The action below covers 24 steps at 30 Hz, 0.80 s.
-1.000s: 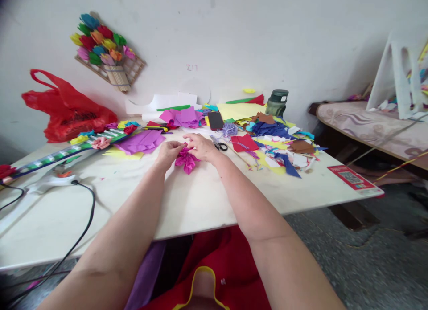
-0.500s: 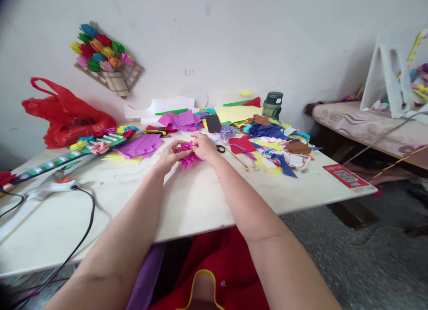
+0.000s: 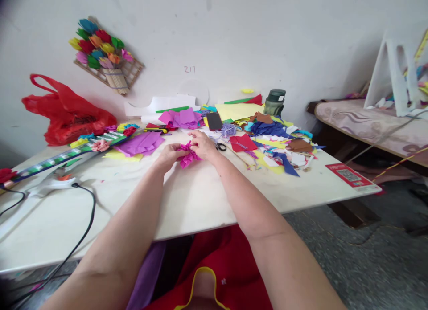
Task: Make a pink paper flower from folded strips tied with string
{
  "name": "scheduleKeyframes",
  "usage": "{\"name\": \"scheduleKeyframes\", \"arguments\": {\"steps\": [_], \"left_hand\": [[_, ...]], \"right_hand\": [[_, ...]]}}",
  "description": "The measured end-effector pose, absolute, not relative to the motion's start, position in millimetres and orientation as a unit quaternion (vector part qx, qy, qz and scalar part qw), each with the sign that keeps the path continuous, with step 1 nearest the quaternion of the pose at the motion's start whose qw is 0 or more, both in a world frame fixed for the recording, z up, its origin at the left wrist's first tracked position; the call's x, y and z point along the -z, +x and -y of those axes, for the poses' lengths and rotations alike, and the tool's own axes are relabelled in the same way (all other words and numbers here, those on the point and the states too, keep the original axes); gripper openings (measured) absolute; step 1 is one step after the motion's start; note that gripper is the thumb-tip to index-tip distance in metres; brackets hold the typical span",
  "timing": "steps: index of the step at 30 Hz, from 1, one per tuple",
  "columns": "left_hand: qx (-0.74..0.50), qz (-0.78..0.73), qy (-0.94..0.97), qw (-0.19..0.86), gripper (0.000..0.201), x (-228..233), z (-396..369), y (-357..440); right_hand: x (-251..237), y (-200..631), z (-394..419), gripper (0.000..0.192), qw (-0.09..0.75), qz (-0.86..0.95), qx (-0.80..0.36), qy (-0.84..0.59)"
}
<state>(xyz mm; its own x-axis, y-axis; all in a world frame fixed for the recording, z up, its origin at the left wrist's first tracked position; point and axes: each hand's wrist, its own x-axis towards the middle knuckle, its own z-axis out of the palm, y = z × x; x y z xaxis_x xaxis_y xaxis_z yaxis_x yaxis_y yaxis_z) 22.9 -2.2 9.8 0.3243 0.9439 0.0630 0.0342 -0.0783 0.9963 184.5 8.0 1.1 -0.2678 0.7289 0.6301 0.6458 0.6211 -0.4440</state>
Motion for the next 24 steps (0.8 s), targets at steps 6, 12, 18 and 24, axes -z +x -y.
{"name": "scheduleKeyframes", "arguments": {"steps": [6, 12, 18, 24], "left_hand": [[-0.41, -0.405, 0.585, 0.57, 0.022, -7.6, 0.7, 20.7], [-0.432, -0.393, 0.597, 0.55, 0.023, -5.3, -0.4, 20.9], [-0.445, -0.384, 0.638, 0.497, 0.022, -3.6, -4.5, 21.9], [-0.445, -0.366, 0.65, 0.495, 0.023, -6.5, -0.7, 22.6]], "right_hand": [[-6.4, 182.9, -1.8, 0.013, 0.414, 0.821, -0.006, -0.394], [-6.6, 183.8, -2.0, 0.013, 0.397, 0.823, 0.023, -0.405], [-7.3, 188.2, -4.4, 0.012, 0.391, 0.815, -0.034, -0.426], [-12.4, 195.3, -4.6, 0.026, 0.471, 0.719, -0.185, -0.477]]}}
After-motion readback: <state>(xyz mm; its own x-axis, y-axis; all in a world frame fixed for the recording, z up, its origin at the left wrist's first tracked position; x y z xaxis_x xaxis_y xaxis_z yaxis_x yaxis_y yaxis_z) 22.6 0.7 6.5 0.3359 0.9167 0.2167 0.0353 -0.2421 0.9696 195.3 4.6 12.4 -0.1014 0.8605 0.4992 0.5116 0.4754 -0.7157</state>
